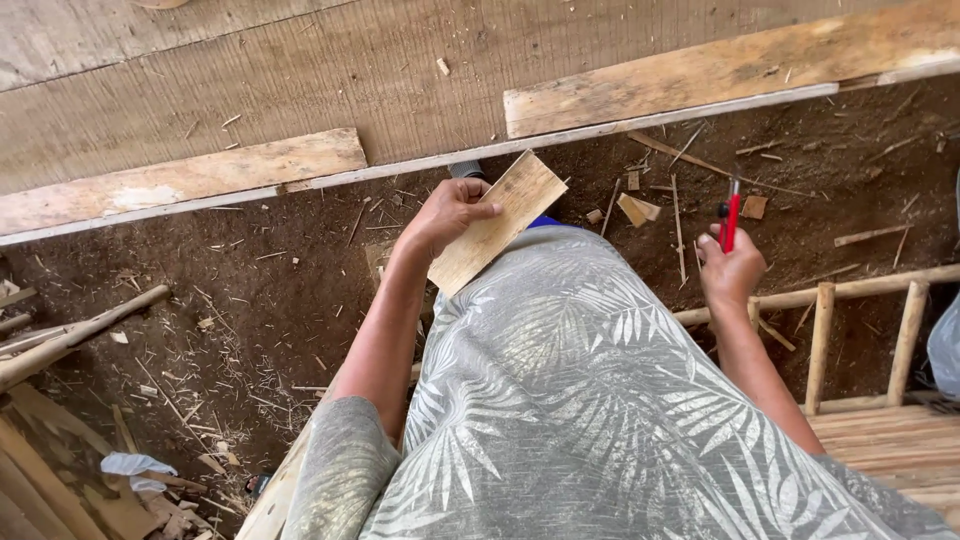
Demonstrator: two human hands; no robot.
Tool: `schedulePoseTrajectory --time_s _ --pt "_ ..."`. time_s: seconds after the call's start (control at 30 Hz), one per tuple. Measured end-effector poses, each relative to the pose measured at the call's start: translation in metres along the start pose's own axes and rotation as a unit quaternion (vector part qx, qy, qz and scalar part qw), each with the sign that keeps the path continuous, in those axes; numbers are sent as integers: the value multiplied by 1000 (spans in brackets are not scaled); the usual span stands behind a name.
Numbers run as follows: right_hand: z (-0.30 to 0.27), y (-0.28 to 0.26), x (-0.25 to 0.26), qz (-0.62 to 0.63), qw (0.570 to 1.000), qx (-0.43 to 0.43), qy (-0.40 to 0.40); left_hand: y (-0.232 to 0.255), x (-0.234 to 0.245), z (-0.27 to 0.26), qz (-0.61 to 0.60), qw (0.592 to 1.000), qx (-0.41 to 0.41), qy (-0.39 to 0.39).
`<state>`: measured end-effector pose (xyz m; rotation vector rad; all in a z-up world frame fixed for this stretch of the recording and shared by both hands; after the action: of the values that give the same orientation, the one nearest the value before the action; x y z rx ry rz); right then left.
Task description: Cutting thin wood strips from larger pieces of wood using a utility knife on a wooden work surface.
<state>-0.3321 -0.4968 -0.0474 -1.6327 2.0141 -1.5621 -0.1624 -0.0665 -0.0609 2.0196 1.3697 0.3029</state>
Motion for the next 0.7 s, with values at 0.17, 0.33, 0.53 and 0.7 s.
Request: schedulePoseTrajectory --time_s 0.17,0.33,0.53,0.7 --pt "-6 -60 -53 181 978 -39 -93 46 -10 -25 167 984 -60 24" --pt "-40 -151 -143 218 950 -16 -223 69 -20 -19 361 928 -79 35" --pt "-35 -193 -202 193 943 70 -261 96 3 5 410 906 -107 25" --pt "2 -212 -209 143 962 116 -200 140 100 8 347 905 -206 137"
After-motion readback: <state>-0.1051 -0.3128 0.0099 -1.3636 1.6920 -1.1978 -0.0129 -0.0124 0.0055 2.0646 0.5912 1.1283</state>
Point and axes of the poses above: each hand's wrist, its own z-axis towards the middle knuckle, its own x-axis out of the back of the hand, y = z × x, the point moved 10 cm from there along z, towards the middle knuckle, and after that the axes turned 6 degrees about z, right-handed, at the moved point
